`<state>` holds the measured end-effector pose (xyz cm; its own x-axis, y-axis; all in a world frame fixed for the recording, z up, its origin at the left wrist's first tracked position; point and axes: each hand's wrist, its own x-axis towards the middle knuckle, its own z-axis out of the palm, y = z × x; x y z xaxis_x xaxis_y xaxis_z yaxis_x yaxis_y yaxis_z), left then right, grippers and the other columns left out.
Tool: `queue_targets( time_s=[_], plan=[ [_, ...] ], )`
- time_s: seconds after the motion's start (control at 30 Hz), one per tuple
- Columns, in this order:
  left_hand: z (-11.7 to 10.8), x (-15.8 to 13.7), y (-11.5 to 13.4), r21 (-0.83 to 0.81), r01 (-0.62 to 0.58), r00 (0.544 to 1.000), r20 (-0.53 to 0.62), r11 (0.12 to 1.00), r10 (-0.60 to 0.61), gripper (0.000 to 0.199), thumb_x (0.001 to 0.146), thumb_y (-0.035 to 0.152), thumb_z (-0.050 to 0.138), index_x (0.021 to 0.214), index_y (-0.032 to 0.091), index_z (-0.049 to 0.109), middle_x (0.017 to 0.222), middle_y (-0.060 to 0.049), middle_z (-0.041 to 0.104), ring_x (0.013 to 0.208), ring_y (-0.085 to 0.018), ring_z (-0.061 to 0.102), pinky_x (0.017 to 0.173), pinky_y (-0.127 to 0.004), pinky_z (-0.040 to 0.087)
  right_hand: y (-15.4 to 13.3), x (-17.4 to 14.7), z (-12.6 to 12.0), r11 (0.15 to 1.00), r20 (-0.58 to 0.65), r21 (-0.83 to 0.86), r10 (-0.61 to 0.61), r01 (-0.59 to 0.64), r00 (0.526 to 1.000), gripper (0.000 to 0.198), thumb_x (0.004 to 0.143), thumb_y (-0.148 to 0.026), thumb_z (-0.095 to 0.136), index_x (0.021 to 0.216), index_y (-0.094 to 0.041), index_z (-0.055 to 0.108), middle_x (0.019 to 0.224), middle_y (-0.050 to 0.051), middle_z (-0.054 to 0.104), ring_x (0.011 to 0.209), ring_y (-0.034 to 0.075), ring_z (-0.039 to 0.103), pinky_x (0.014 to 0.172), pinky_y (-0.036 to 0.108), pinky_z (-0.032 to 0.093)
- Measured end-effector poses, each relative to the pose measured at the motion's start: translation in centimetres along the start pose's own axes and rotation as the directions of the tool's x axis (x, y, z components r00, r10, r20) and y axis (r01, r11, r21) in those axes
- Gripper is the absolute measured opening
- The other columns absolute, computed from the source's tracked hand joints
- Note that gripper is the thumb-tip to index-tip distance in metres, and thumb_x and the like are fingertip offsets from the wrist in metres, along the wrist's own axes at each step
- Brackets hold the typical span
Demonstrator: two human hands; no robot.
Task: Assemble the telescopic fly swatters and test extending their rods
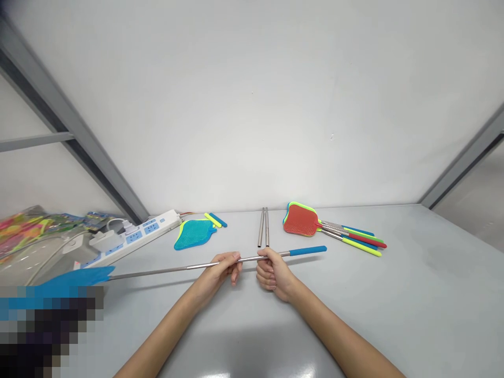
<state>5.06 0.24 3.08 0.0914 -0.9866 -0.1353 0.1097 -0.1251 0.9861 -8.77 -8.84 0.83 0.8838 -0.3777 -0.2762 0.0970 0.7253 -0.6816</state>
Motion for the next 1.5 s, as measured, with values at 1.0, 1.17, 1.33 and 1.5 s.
queue_targets(
  time_s=[1.0, 1.17, 1.33, 1.5],
  plan=[
    [-0.36, 0.11, -0.22, -0.015, -0.023, 1.000, 0.005, 1.000, 0.023, 0.035, 0.078, 0.040, 0.040, 0.058, 0.014, 0.053, 0.047, 0.001, 0.046, 0.046, -0.010, 0.044, 0.052, -0.023, 0.035, -0.12, -0.25, 0.17, 0.998, 0.044, 0.003, 0.070, -0.070, 0.997, 0.048, 0.075, -0.037, 0.040, 0.034, -0.018, 0.023, 0.026, -0.008, 0.017, 0.023, 0.003, 0.013, 0.026, 0.016, 0.006],
    [-0.44, 0.14, -0.23, -0.016, -0.037, 0.999, 0.023, 0.999, 0.037, 0.036, 0.079, 0.038, 0.039, 0.059, 0.013, 0.053, 0.047, 0.000, 0.046, 0.047, -0.010, 0.044, 0.053, -0.023, 0.035, -0.09, -0.20, 0.16, 0.998, 0.053, 0.005, 0.057, -0.058, 0.997, 0.047, 0.075, -0.036, 0.040, 0.034, -0.018, 0.024, 0.027, -0.008, 0.018, 0.023, 0.003, 0.014, 0.026, 0.016, 0.006],
    [-0.45, 0.21, -0.19, -0.053, -0.029, 0.999, 0.040, 0.998, 0.031, 0.035, 0.079, 0.037, 0.039, 0.058, 0.013, 0.053, 0.051, 0.000, 0.047, 0.046, -0.010, 0.044, 0.052, -0.023, 0.035, -0.07, -0.16, 0.25, 0.999, 0.055, 0.003, 0.039, -0.040, 0.998, 0.047, 0.075, -0.035, 0.040, 0.034, -0.018, 0.024, 0.026, -0.008, 0.018, 0.023, 0.003, 0.014, 0.026, 0.016, 0.006],
    [-0.35, 0.21, -0.03, -0.101, -0.005, 0.999, 0.031, 0.995, 0.008, 0.033, 0.078, 0.037, 0.040, 0.059, 0.014, 0.052, 0.057, 0.000, 0.050, 0.046, -0.009, 0.044, 0.051, -0.023, 0.036, -0.05, -0.17, 0.27, 1.000, 0.059, -0.003, 0.031, -0.031, 0.998, 0.047, 0.075, -0.035, 0.040, 0.034, -0.018, 0.024, 0.027, -0.008, 0.018, 0.023, 0.003, 0.014, 0.027, 0.017, 0.006]
  ],
)
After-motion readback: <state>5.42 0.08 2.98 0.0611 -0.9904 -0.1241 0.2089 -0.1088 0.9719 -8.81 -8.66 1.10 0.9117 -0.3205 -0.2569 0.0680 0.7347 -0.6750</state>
